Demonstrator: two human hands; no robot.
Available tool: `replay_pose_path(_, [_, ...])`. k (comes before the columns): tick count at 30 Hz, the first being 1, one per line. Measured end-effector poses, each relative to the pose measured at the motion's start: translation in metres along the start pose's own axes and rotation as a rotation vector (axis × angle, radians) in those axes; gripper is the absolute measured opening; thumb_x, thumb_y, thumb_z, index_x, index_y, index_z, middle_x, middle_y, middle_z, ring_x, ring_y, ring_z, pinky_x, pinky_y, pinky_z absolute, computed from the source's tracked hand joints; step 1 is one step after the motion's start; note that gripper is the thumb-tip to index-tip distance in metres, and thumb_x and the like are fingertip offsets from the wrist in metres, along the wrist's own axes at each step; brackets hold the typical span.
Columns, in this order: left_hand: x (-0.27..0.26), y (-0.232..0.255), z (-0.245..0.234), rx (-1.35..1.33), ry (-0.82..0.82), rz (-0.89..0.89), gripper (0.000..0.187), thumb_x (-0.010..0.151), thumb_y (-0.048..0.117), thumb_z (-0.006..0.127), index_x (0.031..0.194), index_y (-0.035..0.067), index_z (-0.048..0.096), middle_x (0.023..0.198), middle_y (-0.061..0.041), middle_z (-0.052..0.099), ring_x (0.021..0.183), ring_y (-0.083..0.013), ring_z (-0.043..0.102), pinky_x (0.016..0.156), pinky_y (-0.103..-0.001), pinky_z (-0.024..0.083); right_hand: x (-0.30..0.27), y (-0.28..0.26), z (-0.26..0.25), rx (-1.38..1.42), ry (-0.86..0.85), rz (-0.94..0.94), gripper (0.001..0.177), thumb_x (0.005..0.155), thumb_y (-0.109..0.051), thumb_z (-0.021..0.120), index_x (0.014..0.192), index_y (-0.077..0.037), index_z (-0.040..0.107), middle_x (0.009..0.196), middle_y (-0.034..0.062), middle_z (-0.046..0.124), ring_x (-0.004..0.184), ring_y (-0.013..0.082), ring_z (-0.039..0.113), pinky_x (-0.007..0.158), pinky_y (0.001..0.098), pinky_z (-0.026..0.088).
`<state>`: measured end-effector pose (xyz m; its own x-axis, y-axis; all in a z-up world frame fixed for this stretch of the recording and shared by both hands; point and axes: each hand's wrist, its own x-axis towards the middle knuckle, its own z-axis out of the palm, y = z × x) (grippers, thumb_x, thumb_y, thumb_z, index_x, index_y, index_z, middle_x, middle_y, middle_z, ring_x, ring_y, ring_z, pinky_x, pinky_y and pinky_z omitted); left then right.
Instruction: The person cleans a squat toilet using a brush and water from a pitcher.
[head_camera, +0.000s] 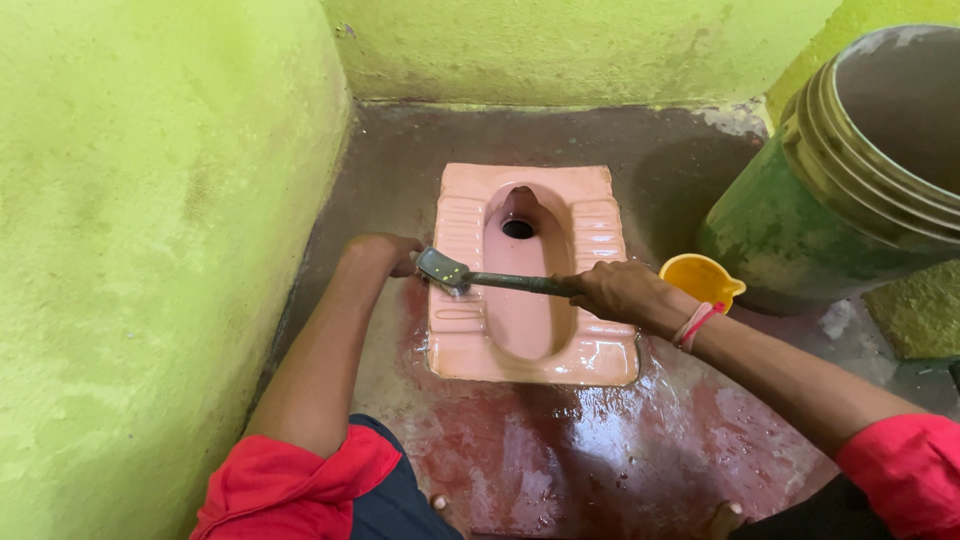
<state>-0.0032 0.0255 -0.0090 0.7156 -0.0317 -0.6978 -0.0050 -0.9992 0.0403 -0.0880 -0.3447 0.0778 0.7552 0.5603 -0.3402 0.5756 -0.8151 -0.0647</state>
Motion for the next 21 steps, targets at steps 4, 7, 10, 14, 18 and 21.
replay_pose_path(4, [0.005, 0.001, 0.002, -0.053, 0.034, 0.018, 0.076, 0.085, 0.01, 0.057, 0.154, 0.04, 0.044, 0.125, -0.008, 0.074, 0.107, -0.0261, 0.071, 0.095, -0.043, 0.057, -0.01, 0.017, 0.002, 0.175, -0.076, -0.027, 0.045, 0.096, -0.034, 0.06, 0.14, -0.028, 0.059, 0.102, 0.0153, 0.076, 0.089, 0.0358, 0.074, 0.084, 0.049, 0.057])
replay_pose_path(7, [-0.006, -0.001, 0.002, -0.029, 0.117, 0.103, 0.072, 0.087, 0.012, 0.055, 0.153, 0.04, 0.047, 0.123, -0.006, 0.07, 0.103, -0.0274, 0.07, 0.093, -0.044, 0.056, -0.02, 0.035, -0.006, 0.34, -0.118, -0.058, 0.043, 0.096, -0.037, 0.061, 0.135, -0.019, 0.062, 0.116, 0.0149, 0.074, 0.103, 0.0339, 0.072, 0.087, 0.0449, 0.056])
replay_pose_path(10, [-0.022, -0.009, 0.002, -0.073, 0.095, 0.085, 0.072, 0.087, 0.013, 0.058, 0.154, 0.036, 0.047, 0.118, -0.01, 0.076, 0.101, -0.0268, 0.072, 0.093, -0.044, 0.057, -0.033, 0.047, -0.021, 0.123, -0.246, 0.068, 0.045, 0.096, -0.046, 0.057, 0.137, -0.029, 0.064, 0.117, 0.0116, 0.075, 0.104, 0.0322, 0.073, 0.091, 0.0428, 0.057])
replay_pose_path(14, [-0.018, -0.027, 0.012, -0.083, 0.032, 0.011, 0.076, 0.085, 0.011, 0.059, 0.157, 0.032, 0.042, 0.127, -0.009, 0.073, 0.108, -0.0261, 0.072, 0.097, -0.044, 0.056, -0.031, 0.047, -0.014, 0.167, -0.235, 0.085, 0.046, 0.095, -0.046, 0.056, 0.137, -0.028, 0.064, 0.117, 0.0102, 0.076, 0.104, 0.0301, 0.074, 0.092, 0.042, 0.057])
replay_pose_path(18, [-0.004, -0.04, 0.019, -0.055, 0.018, -0.031, 0.075, 0.087, 0.019, 0.065, 0.157, 0.032, 0.04, 0.137, -0.006, 0.065, 0.116, -0.0261, 0.067, 0.1, -0.044, 0.054, -0.012, 0.043, -0.002, 0.204, -0.187, 0.125, 0.045, 0.097, -0.043, 0.056, 0.139, -0.028, 0.062, 0.119, 0.0119, 0.074, 0.105, 0.0331, 0.072, 0.094, 0.045, 0.056])
replay_pose_path(21, [0.003, -0.03, 0.016, -0.047, 0.014, -0.011, 0.078, 0.084, 0.013, 0.063, 0.157, 0.032, 0.041, 0.137, -0.009, 0.067, 0.118, -0.0275, 0.068, 0.1, -0.043, 0.055, 0.008, 0.019, 0.012, 0.259, -0.161, 0.192, 0.042, 0.097, -0.04, 0.055, 0.136, -0.033, 0.064, 0.117, 0.0096, 0.075, 0.103, 0.0321, 0.074, 0.093, 0.0458, 0.058])
